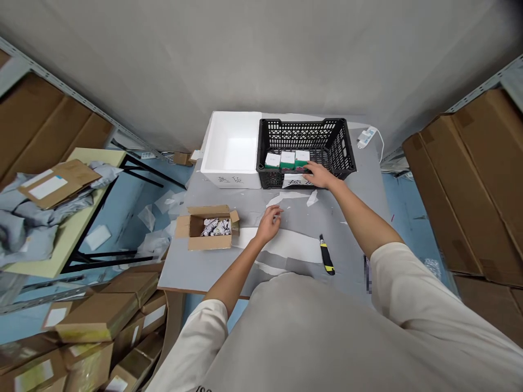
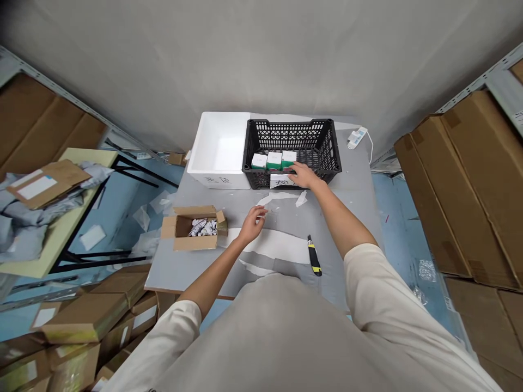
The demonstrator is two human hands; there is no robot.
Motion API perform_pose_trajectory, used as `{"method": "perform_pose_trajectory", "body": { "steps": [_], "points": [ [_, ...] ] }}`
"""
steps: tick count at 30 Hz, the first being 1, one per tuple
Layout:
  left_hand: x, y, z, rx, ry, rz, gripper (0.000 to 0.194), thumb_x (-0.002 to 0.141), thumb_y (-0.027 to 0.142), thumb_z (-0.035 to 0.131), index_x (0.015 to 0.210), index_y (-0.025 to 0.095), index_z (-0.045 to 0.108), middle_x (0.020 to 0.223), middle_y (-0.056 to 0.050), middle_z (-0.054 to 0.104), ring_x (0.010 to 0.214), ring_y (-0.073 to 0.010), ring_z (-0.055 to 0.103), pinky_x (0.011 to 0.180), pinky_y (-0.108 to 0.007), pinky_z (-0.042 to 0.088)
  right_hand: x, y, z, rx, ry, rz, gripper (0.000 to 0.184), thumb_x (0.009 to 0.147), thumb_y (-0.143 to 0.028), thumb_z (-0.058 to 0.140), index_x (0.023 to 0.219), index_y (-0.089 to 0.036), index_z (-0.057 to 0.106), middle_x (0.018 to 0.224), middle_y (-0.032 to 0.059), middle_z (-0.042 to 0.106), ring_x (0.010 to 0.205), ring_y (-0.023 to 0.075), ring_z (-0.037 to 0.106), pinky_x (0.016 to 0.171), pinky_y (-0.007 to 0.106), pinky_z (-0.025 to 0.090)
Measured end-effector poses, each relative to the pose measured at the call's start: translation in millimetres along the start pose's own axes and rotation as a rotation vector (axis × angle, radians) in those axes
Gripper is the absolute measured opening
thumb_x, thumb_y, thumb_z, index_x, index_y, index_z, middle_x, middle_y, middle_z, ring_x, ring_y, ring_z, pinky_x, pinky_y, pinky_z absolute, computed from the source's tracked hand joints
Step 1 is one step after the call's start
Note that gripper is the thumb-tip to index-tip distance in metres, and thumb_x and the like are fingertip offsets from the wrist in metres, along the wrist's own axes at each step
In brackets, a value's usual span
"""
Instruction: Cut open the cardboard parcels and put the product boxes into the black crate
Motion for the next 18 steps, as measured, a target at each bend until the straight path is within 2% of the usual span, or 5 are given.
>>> {"method": "perform_pose_trajectory", "body": {
  "steps": [5,9,14,18],
  "points": [
    [-10.1,7.4,-1.8,0.019,0.008,0.008,0.027,0.098,0.019,0.050,0.120,0.024,0.065,0.140,-0.010,0.055,0.119,-0.0194,0.064,0.096,-0.036,0.059,-23.5,-15.2,-5.4,-0.005,0.092,-0.033,0.051,0.094,-0.044,0.059,0.139,-0.021,0.066,0.156,0.0140,0.052,0.141,0.0408,0.045,0.116,0.064,0.035],
    [-16.7,12.3,-4.0,0.028,0.025,0.005,0.027,0.098,0.020,0.050,0.120,0.025,0.065,0.141,-0.010,0.055,0.121,-0.0202,0.062,0.096,-0.036,0.059,-43.5,-37.7,-1.6,0.030,0.115,-0.117,0.043,0.096,-0.040,0.056,0.132,-0.021,0.070,0.148,0.0133,0.058,0.135,0.0379,0.050,0.113,0.058,0.040],
    [-33.1,16.4,-16.7,0.033,0.073,0.010,0.026,0.099,0.021,0.051,0.121,0.025,0.065,0.142,-0.010,0.055,0.121,-0.0204,0.063,0.095,-0.036,0.059,-56.5,-79.4,26.8,0.098,0.056,-0.286,0.036,0.097,-0.032,0.057,0.126,-0.020,0.072,0.134,0.0124,0.067,0.129,0.0318,0.057,0.114,0.048,0.041],
    [-54.6,13.7,-38.5,0.040,0.137,0.014,0.027,0.099,0.020,0.050,0.120,0.025,0.065,0.140,-0.010,0.056,0.124,-0.0214,0.062,0.095,-0.037,0.059,-63.8,-123.8,57.7,0.136,-0.010,-0.353,0.033,0.097,-0.029,0.058,0.125,-0.018,0.072,0.130,0.0130,0.069,0.126,0.0302,0.060,0.113,0.047,0.043]
  ]
}}
Point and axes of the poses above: each hand's wrist, its own x-axis towards the middle knuckle, its own z-axis out of the palm, y = z × x, the point moved 2 cm from there along x, towards the middle knuckle
